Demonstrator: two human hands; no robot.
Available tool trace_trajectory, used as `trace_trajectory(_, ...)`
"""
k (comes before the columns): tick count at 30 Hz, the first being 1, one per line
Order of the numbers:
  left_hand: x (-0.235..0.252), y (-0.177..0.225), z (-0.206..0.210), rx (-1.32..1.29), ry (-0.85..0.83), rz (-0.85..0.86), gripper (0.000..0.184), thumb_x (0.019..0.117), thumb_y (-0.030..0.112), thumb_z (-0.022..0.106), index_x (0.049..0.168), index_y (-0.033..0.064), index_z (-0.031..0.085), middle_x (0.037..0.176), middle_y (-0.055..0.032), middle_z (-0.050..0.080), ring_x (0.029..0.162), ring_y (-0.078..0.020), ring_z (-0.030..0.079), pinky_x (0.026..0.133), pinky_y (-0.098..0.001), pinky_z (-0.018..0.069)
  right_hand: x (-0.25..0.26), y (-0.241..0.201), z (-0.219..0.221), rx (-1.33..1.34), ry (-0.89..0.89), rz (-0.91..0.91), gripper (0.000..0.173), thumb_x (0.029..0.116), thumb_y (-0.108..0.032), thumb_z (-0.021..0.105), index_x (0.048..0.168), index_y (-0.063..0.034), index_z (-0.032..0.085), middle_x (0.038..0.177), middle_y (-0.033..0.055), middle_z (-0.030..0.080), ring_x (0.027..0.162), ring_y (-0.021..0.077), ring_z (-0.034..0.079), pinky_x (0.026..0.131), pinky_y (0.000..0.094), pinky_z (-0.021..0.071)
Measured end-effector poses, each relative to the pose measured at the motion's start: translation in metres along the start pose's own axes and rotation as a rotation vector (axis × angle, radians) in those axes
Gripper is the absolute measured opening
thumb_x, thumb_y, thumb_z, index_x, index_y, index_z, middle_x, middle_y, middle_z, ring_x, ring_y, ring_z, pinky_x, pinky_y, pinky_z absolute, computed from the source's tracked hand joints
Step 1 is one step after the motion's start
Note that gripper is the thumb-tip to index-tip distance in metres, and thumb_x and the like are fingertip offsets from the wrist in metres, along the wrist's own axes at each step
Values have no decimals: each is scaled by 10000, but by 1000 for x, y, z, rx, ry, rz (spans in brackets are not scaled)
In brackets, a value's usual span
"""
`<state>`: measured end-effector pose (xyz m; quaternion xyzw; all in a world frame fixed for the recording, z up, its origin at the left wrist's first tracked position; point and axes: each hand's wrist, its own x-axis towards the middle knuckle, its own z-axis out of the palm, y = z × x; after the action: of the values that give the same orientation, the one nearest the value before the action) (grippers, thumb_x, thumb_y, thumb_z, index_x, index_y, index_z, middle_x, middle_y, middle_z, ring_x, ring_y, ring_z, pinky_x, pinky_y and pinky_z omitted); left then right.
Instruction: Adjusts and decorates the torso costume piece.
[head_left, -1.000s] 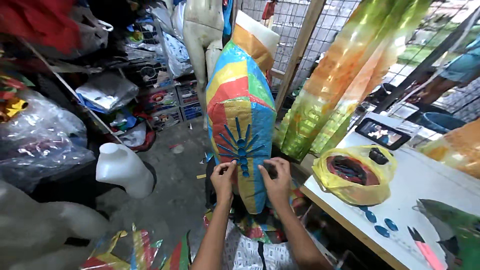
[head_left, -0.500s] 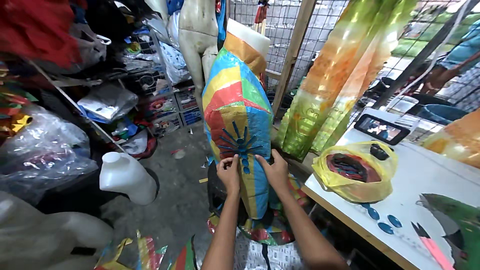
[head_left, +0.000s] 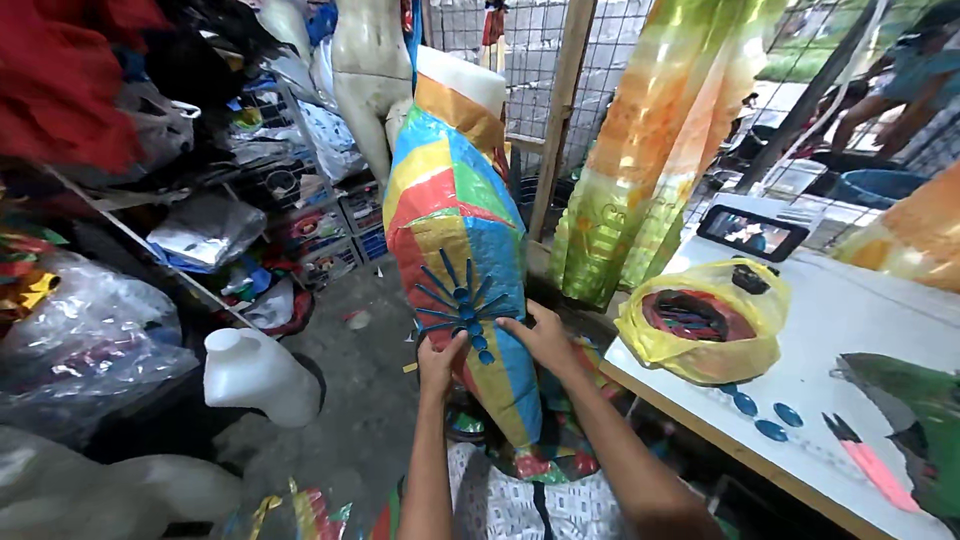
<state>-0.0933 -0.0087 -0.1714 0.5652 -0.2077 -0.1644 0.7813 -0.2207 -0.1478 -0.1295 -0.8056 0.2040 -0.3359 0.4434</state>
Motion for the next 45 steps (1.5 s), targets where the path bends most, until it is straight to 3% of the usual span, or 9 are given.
trace_trajectory(8,6,10,-10,22,-68,-49,469,851,37,753,1237,-71,509,965,-77,700,826,-104,711,766,-289,620,-2,0,-3,32,-37,5,358,953,-278,731,1125,34,696,1067,159,712,1019,200,682,939,390,542)
trace_trajectory(18,1,16,-2,-43,2,-26,299,868,-35,716,1128,-59,570,884,-62,717,773,-104,716,729,-275,622,-3,3,-1,62,-33,-2,311,953,-274,731,1032,26,705,988,137,700,943,183,677,881,368,550)
trace_trajectory(23,3,15,-3,-21,5,-12,294,860,-34,721,1116,-58,577,871,-61,720,758,-101,716,719,-274,622,-2,5,0,66,-37,-7,316,949,-279,735,1045,21,714,1001,140,705,953,180,677,891,369,548)
trace_trajectory(28,3,13,-4,-16,-3,-20,319,870,-14,718,1147,-71,570,905,-73,714,781,-110,713,737,-291,623,-3,5,-2,23,-39,-13,354,952,-302,725,969,50,692,982,165,685,950,224,660,883,418,531)
trace_trajectory(33,0,14,-5,-93,-47,-33,409,886,-42,649,1251,-64,467,979,-76,696,842,-103,714,773,-285,623,-4,5,-5,25,-36,10,359,946,-321,733,963,35,690,958,146,678,922,215,654,856,423,532)
trace_trajectory(36,2,13,-8,-57,-31,11,377,891,-45,648,1231,-53,485,942,-53,701,817,-94,713,756,-282,623,-5,2,-3,5,-53,51,387,942,-356,733,1034,19,703,1022,160,688,988,274,660,900,524,518)
trace_trajectory(40,2,7,-7,57,-38,62,363,926,21,638,1242,-38,468,891,15,686,758,-46,694,718,-248,614,-32,-5,-20,39,19,76,438,950,-303,733,1267,-7,666,1241,190,659,1069,285,660,943,461,537)
trace_trajectory(43,0,8,-4,95,-53,73,407,959,45,617,1301,-41,414,910,35,653,751,-16,672,720,-227,602,-75,0,-53,-4,90,46,379,982,-265,686,1258,-6,681,1205,186,681,1063,260,664,952,408,532)
trace_trajectory(45,-1,8,-4,104,-60,88,480,956,47,611,1357,-57,369,994,10,632,818,-19,671,768,-235,598,-108,7,-85,-128,144,32,323,1002,-260,652,1181,0,718,1128,166,715,1021,249,686,943,406,541)
